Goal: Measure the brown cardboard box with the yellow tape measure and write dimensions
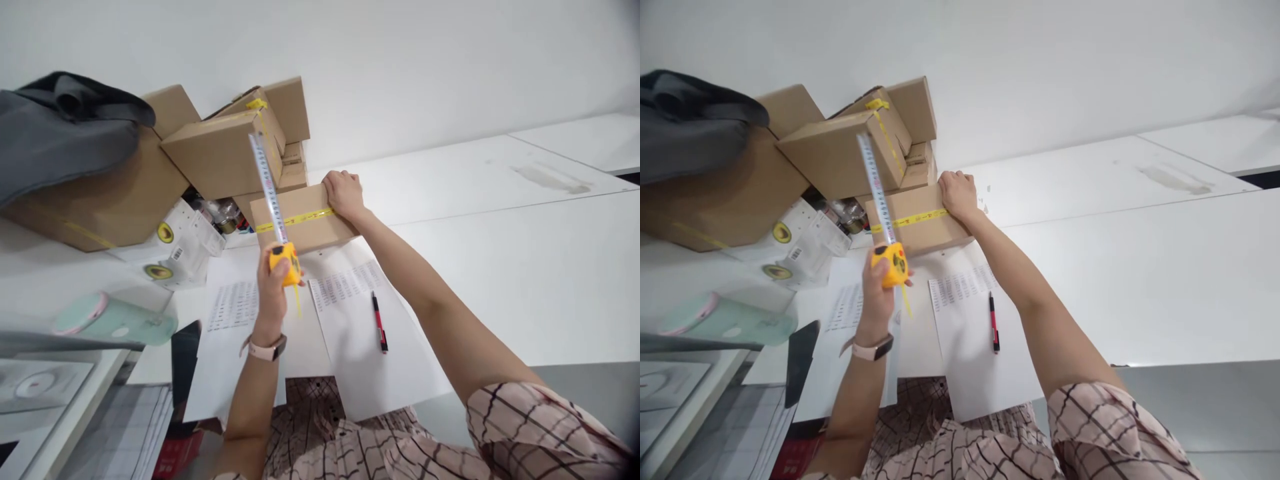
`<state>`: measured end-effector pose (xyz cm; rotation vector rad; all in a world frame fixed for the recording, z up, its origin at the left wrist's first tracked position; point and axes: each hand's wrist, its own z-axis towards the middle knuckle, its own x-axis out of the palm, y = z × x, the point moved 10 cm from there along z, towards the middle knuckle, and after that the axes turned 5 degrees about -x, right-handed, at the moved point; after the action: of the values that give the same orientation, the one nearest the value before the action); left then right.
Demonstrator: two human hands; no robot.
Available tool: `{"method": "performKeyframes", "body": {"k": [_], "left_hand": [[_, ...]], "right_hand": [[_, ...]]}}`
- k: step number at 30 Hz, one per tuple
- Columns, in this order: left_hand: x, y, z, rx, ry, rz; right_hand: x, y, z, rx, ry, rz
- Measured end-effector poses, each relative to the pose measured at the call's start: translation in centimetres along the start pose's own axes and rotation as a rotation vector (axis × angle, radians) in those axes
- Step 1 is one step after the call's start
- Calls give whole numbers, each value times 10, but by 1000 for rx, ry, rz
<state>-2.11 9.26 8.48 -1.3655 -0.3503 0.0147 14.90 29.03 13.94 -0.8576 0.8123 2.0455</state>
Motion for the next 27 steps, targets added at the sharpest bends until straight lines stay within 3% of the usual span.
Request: {"method": "performKeyframes", "body": {"k": [5,10,16,27], "left_hand": [[38,55,-25,-187,95,-93],[49,88,-42,-277,76,-103],[57,97,-55,-286,73,-109],[55,107,-51,-299,100,-36]], "right_hand": [[-2,2,-4,4,-36,-53],[-4,4,-5,7,-49,-36],[-2,3,-1,31,-53,15],[2,2,4,78,-1,-12]]}}
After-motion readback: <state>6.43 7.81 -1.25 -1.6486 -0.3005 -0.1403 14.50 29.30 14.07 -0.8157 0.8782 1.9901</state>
